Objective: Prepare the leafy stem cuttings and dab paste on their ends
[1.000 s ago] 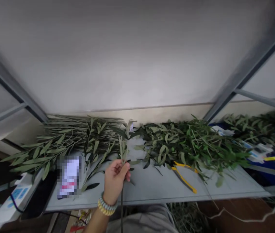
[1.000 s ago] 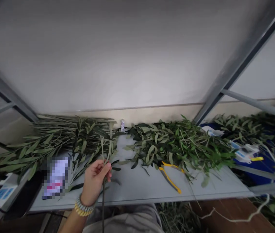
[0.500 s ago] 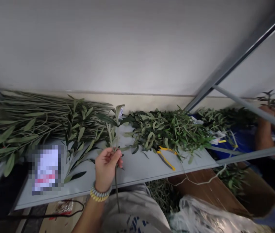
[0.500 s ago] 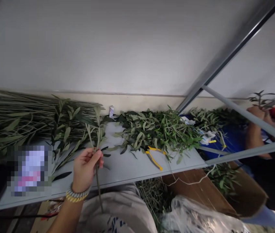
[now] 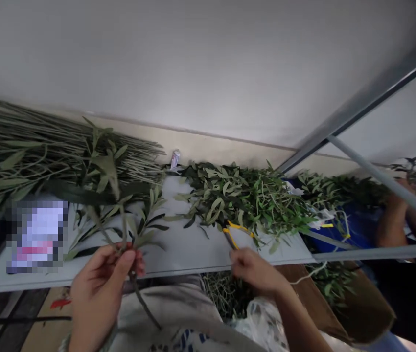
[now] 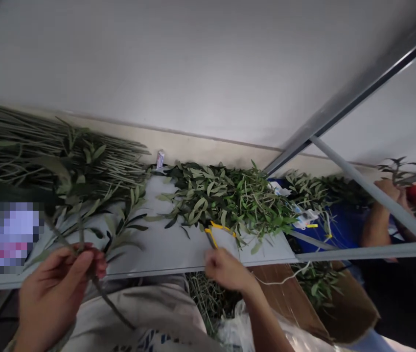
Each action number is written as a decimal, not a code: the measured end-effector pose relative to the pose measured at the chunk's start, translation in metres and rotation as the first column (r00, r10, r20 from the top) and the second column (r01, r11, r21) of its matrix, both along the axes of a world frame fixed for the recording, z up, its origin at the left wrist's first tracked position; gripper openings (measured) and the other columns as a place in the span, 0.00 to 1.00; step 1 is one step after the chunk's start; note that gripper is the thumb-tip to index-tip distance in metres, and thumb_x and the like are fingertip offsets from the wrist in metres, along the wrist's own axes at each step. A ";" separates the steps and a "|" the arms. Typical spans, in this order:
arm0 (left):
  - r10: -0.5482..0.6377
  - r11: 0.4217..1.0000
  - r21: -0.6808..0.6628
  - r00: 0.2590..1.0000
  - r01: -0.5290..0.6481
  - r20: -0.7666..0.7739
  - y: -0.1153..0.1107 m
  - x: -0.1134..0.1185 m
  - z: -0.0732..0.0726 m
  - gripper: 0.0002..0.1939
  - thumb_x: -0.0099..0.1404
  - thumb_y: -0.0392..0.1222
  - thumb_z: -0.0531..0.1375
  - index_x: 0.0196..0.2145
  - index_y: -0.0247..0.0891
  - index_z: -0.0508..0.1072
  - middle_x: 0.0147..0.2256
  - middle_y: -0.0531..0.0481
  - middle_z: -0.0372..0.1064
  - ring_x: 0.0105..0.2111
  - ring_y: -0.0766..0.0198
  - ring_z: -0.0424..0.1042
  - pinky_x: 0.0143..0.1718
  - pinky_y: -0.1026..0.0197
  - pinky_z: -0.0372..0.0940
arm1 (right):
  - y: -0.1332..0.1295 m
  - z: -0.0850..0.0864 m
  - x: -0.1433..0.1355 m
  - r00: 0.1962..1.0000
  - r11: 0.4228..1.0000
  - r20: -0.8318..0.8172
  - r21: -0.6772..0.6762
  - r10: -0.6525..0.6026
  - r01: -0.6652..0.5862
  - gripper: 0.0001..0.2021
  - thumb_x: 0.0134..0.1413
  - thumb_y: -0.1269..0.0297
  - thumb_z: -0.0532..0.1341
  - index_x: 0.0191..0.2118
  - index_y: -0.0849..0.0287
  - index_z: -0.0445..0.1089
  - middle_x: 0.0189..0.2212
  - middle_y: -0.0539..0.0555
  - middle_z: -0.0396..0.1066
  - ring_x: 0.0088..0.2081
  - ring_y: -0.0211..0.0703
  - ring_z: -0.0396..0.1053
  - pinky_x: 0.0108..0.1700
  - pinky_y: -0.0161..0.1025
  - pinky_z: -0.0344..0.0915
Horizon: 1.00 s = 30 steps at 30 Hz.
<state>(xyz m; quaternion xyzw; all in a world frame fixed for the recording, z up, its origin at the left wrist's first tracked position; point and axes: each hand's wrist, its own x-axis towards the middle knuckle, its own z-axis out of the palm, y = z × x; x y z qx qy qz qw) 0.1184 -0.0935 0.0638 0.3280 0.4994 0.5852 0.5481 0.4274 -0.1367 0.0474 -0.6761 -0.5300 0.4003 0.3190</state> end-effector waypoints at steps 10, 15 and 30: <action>0.195 0.981 -0.010 0.970 -0.196 0.146 -0.002 0.004 -0.002 0.09 0.50 0.40 0.67 0.29 0.38 0.72 0.24 0.54 0.73 0.25 0.64 0.74 0.32 0.59 0.73 | 0.139 -0.021 0.007 0.716 0.922 0.605 0.358 -0.348 0.146 0.18 0.49 0.66 0.56 0.47 0.60 0.67 0.41 0.59 0.68 0.42 0.47 0.65 0.41 0.38 0.61; 0.051 0.998 0.033 0.987 -0.057 0.151 0.020 0.019 0.002 0.15 0.46 0.42 0.69 0.30 0.36 0.71 0.24 0.52 0.74 0.22 0.63 0.74 0.28 0.59 0.72 | 0.162 -0.031 0.001 0.702 0.950 0.663 0.304 -0.260 0.065 0.14 0.52 0.66 0.57 0.44 0.59 0.71 0.41 0.61 0.69 0.45 0.51 0.63 0.43 0.41 0.61; -0.365 0.931 0.084 0.918 0.356 0.154 0.098 0.108 0.012 0.16 0.47 0.45 0.67 0.29 0.33 0.69 0.21 0.51 0.72 0.17 0.65 0.70 0.20 0.61 0.70 | 0.169 -0.028 -0.008 0.643 0.936 0.682 0.280 -0.349 0.212 0.14 0.58 0.65 0.52 0.45 0.59 0.70 0.40 0.60 0.70 0.46 0.49 0.63 0.48 0.40 0.57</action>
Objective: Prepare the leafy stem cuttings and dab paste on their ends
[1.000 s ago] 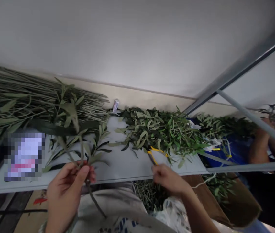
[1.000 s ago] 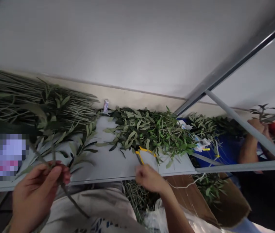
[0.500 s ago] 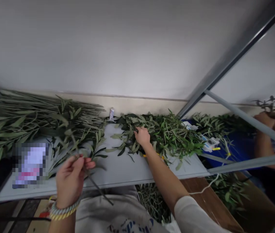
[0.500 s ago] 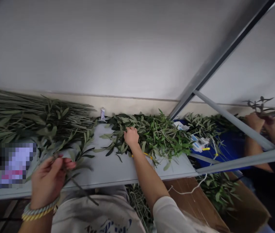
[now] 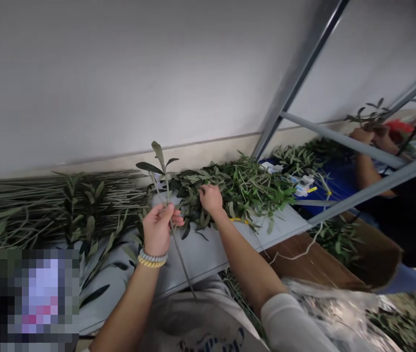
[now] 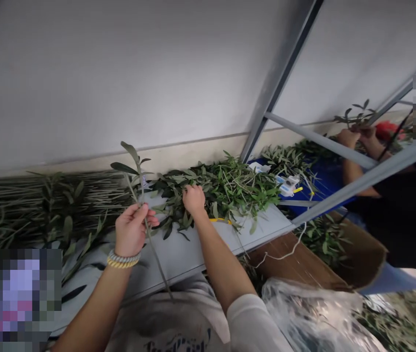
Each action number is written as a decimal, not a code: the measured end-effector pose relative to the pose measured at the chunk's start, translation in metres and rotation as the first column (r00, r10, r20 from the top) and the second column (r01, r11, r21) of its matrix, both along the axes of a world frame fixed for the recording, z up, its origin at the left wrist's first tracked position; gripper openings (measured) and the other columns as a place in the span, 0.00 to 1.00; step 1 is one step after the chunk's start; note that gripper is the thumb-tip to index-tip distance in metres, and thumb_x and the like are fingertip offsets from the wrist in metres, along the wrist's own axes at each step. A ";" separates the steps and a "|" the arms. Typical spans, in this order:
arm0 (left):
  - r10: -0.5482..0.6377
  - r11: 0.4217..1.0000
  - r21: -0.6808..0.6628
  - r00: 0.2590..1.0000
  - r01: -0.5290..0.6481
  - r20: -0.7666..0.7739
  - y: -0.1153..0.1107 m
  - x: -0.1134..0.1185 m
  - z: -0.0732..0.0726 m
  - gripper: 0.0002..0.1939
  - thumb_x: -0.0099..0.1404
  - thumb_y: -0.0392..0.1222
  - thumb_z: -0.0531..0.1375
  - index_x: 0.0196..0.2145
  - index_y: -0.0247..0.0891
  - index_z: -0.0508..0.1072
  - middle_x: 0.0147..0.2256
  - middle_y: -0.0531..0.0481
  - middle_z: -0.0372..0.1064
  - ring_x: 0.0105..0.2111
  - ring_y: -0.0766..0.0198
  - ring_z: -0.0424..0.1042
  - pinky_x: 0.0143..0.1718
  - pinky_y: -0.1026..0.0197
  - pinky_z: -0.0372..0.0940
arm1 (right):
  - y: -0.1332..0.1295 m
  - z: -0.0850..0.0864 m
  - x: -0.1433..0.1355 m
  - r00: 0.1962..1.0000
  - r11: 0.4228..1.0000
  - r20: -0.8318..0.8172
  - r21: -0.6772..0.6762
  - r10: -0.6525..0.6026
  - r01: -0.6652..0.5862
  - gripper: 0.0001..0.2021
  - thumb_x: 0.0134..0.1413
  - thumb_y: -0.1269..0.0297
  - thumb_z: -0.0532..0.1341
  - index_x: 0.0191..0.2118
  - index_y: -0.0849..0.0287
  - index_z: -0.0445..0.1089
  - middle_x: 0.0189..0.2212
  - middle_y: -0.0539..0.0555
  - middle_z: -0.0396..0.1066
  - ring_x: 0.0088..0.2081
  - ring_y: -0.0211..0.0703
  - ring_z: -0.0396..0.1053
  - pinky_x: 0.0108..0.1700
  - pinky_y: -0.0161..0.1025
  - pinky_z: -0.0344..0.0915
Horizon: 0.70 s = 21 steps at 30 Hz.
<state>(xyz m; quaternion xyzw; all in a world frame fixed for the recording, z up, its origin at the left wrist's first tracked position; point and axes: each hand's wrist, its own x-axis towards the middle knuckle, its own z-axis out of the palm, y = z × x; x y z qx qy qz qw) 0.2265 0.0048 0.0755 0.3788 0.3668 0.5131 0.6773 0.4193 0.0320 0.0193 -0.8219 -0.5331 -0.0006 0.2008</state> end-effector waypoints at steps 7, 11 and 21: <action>-0.019 1.000 -0.018 1.000 0.019 -0.017 -0.005 -0.014 -0.011 0.15 0.48 0.45 0.67 0.29 0.33 0.69 0.22 0.49 0.73 0.18 0.64 0.72 0.21 0.61 0.70 | 0.007 0.009 -0.014 0.991 0.991 0.090 -0.099 0.104 -0.095 0.18 0.51 0.70 0.57 0.49 0.63 0.67 0.43 0.64 0.67 0.46 0.53 0.62 0.46 0.43 0.57; 0.019 0.999 -0.032 1.000 -0.019 0.010 -0.011 -0.017 -0.021 0.16 0.49 0.45 0.67 0.30 0.32 0.70 0.23 0.49 0.74 0.19 0.65 0.72 0.23 0.62 0.70 | -0.020 0.015 -0.031 0.970 0.982 0.161 -0.066 0.185 -0.176 0.19 0.51 0.72 0.55 0.50 0.63 0.66 0.46 0.64 0.64 0.49 0.53 0.58 0.50 0.44 0.55; 0.037 0.999 -0.025 0.999 -0.038 -0.029 -0.010 -0.027 -0.025 0.16 0.50 0.47 0.66 0.31 0.33 0.69 0.24 0.49 0.74 0.20 0.63 0.73 0.24 0.61 0.71 | -0.038 -0.007 -0.047 0.923 0.929 0.123 0.030 0.364 -0.370 0.11 0.57 0.65 0.53 0.37 0.61 0.72 0.33 0.58 0.69 0.39 0.46 0.62 0.44 0.40 0.59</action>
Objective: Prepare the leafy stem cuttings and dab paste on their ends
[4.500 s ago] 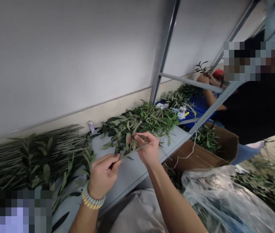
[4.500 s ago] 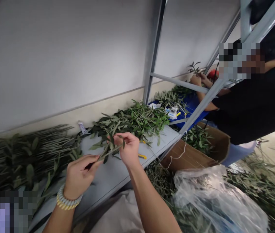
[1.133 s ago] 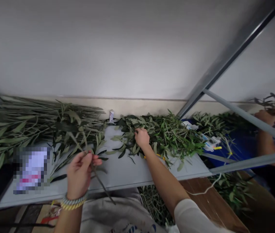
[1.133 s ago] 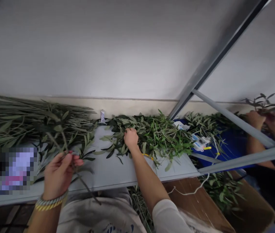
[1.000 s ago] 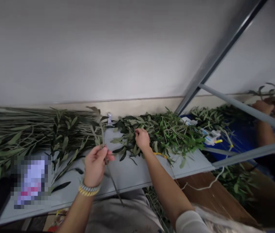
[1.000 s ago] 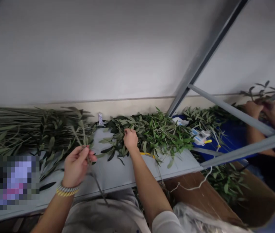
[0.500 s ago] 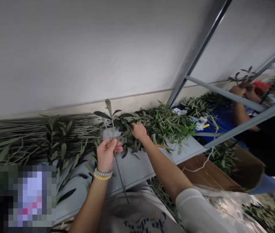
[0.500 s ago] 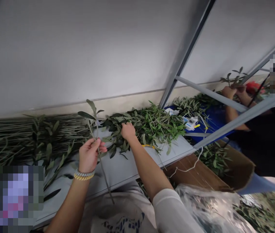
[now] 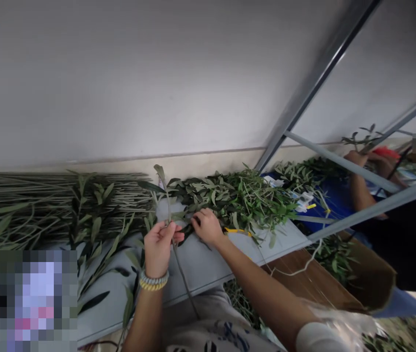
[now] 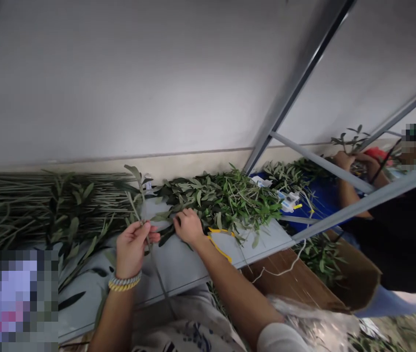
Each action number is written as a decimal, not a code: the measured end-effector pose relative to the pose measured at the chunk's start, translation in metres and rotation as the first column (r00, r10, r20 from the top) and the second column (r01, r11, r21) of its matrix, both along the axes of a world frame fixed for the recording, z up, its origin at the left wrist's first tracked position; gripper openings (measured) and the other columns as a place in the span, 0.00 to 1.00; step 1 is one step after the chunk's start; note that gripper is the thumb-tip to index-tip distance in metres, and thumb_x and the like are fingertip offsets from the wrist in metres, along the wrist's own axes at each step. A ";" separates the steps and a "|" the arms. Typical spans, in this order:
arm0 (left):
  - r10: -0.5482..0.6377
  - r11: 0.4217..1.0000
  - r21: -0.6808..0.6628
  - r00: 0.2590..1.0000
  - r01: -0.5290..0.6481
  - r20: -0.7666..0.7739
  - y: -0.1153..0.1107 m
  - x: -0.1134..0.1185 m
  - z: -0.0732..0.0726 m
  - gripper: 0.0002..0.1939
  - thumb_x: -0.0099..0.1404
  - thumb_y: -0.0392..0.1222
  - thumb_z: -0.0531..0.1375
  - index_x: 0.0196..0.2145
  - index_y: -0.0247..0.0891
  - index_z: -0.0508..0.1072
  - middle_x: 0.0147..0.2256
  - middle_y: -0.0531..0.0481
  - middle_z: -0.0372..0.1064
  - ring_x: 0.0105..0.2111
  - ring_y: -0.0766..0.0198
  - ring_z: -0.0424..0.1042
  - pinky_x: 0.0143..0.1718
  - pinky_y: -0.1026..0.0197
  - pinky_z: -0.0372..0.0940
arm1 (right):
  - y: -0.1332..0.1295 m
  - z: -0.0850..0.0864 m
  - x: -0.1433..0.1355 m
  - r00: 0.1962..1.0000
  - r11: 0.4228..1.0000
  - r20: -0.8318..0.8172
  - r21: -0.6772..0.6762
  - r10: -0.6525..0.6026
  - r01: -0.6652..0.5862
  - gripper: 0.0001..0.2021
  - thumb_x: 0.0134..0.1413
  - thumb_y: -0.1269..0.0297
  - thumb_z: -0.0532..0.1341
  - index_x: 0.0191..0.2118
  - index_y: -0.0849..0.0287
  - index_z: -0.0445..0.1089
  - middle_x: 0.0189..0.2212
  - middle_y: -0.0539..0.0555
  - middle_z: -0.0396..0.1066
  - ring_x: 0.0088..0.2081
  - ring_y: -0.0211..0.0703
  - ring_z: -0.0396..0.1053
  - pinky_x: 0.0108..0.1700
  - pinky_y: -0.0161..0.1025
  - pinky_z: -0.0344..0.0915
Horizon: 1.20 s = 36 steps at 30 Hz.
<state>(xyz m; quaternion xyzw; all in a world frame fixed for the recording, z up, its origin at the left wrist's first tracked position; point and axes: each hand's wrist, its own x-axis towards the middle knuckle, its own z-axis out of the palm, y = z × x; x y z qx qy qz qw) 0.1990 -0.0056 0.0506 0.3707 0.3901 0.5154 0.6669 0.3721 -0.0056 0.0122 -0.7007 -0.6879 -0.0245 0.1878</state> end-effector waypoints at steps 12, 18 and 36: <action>0.004 1.000 -0.005 0.986 -0.005 -0.165 -0.005 -0.020 -0.005 0.20 0.49 0.52 0.66 0.32 0.33 0.68 0.24 0.48 0.74 0.20 0.61 0.73 0.22 0.59 0.70 | -0.107 -0.019 -0.037 0.377 0.989 -0.926 0.068 0.013 0.133 0.09 0.52 0.59 0.59 0.32 0.58 0.71 0.24 0.51 0.66 0.26 0.39 0.62 0.28 0.34 0.59; 0.019 1.000 0.009 0.985 -0.018 -0.174 -0.010 -0.041 -0.002 0.20 0.50 0.52 0.65 0.33 0.34 0.68 0.24 0.48 0.74 0.20 0.60 0.72 0.20 0.58 0.69 | -0.200 -0.027 -0.031 -0.080 0.966 -0.990 -0.133 -0.118 0.219 0.12 0.43 0.55 0.65 0.25 0.59 0.71 0.17 0.48 0.60 0.20 0.34 0.54 0.23 0.33 0.50; 0.183 0.983 0.011 0.983 -0.183 -0.005 -0.072 -0.072 -0.008 0.15 0.49 0.46 0.67 0.30 0.35 0.68 0.24 0.50 0.74 0.19 0.61 0.72 0.16 0.60 0.69 | -0.044 0.015 -0.009 1.000 0.989 -0.003 -0.146 0.022 -0.022 0.18 0.53 0.70 0.55 0.51 0.54 0.67 0.50 0.55 0.65 0.49 0.45 0.61 0.45 0.37 0.62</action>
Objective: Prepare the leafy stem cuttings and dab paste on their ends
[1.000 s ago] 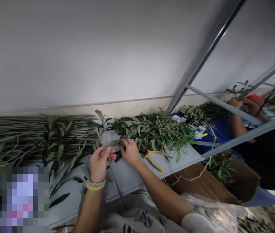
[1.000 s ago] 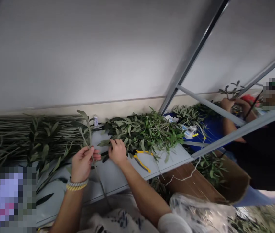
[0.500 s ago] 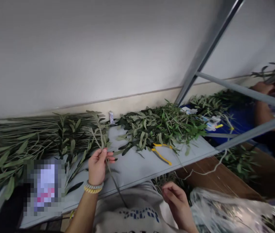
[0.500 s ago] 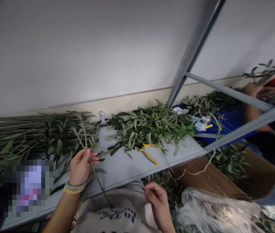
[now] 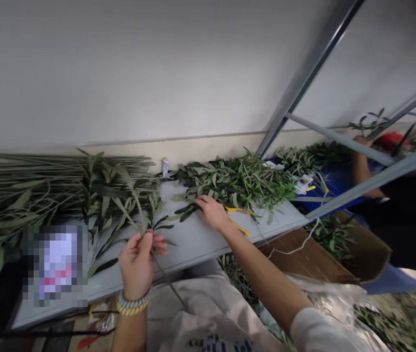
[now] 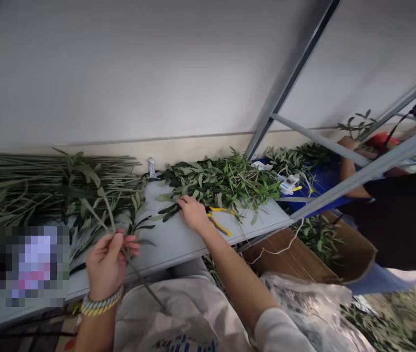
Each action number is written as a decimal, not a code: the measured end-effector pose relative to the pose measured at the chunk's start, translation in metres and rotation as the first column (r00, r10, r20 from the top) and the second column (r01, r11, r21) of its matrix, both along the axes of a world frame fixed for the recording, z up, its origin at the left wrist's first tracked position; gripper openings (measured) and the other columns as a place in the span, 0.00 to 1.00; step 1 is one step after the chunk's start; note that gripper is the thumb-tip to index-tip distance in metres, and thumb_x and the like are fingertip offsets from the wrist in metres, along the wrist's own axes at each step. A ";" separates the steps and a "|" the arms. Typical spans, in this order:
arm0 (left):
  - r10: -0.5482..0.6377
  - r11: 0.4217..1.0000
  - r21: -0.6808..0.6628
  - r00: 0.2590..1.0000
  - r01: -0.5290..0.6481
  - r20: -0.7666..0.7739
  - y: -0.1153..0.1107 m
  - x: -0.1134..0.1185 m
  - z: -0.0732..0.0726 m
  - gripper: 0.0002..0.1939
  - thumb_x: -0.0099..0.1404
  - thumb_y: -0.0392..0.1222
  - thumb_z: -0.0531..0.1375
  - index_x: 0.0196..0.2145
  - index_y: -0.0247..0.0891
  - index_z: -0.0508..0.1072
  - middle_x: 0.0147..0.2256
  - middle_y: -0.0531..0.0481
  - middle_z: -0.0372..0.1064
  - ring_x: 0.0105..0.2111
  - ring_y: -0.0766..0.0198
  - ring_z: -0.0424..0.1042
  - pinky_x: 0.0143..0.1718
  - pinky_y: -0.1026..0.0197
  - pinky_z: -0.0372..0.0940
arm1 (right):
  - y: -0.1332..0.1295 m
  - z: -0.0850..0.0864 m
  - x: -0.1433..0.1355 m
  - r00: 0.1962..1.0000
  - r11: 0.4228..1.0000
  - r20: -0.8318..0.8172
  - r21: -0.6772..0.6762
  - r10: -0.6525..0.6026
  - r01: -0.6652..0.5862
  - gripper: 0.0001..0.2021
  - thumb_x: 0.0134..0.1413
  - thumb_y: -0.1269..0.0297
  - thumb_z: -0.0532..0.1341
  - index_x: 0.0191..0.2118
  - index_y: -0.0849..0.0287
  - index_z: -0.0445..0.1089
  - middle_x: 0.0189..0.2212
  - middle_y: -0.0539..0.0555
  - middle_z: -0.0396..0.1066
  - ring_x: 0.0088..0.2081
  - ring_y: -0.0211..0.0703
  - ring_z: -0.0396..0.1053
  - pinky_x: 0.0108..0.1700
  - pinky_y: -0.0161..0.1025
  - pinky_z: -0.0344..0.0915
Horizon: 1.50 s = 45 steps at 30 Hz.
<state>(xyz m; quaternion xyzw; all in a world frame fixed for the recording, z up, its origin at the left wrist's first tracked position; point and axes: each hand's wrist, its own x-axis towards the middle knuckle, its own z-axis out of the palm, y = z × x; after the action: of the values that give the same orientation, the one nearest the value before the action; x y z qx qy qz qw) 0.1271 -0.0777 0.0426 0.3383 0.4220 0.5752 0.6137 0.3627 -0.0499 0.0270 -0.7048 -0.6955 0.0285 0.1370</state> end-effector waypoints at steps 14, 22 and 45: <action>-0.016 0.999 0.051 1.000 0.015 0.016 -0.015 -0.001 -0.010 0.18 0.51 0.50 0.64 0.32 0.34 0.68 0.21 0.52 0.71 0.14 0.69 0.64 0.09 0.70 0.55 | -0.011 -0.026 -0.049 0.927 0.919 -0.312 0.263 -0.207 0.293 0.15 0.58 0.64 0.51 0.38 0.56 0.75 0.28 0.54 0.67 0.34 0.43 0.64 0.34 0.34 0.60; -0.046 0.998 0.049 0.998 0.048 -0.049 -0.021 0.013 -0.015 0.17 0.53 0.50 0.63 0.36 0.35 0.73 0.23 0.52 0.70 0.16 0.71 0.62 0.11 0.70 0.55 | -0.085 -0.029 -0.057 0.522 0.976 -0.850 0.163 0.065 0.145 0.15 0.47 0.57 0.61 0.39 0.59 0.74 0.28 0.52 0.73 0.20 0.35 0.61 0.21 0.33 0.58; -0.017 0.999 -0.033 0.998 0.015 -0.053 0.033 0.087 0.002 0.20 0.46 0.46 0.68 0.34 0.31 0.73 0.25 0.46 0.75 0.26 0.62 0.74 0.18 0.66 0.67 | -0.032 0.033 -0.015 0.108 0.924 -0.984 0.172 0.143 0.343 0.15 0.47 0.53 0.63 0.23 0.61 0.68 0.26 0.53 0.70 0.25 0.35 0.61 0.26 0.34 0.56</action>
<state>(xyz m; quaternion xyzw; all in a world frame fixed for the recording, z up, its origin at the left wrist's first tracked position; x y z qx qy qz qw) 0.2142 -0.0449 0.0448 0.3471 0.4447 0.5541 0.6122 0.3475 -0.0815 0.0597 -0.5127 -0.3672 0.3522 0.6916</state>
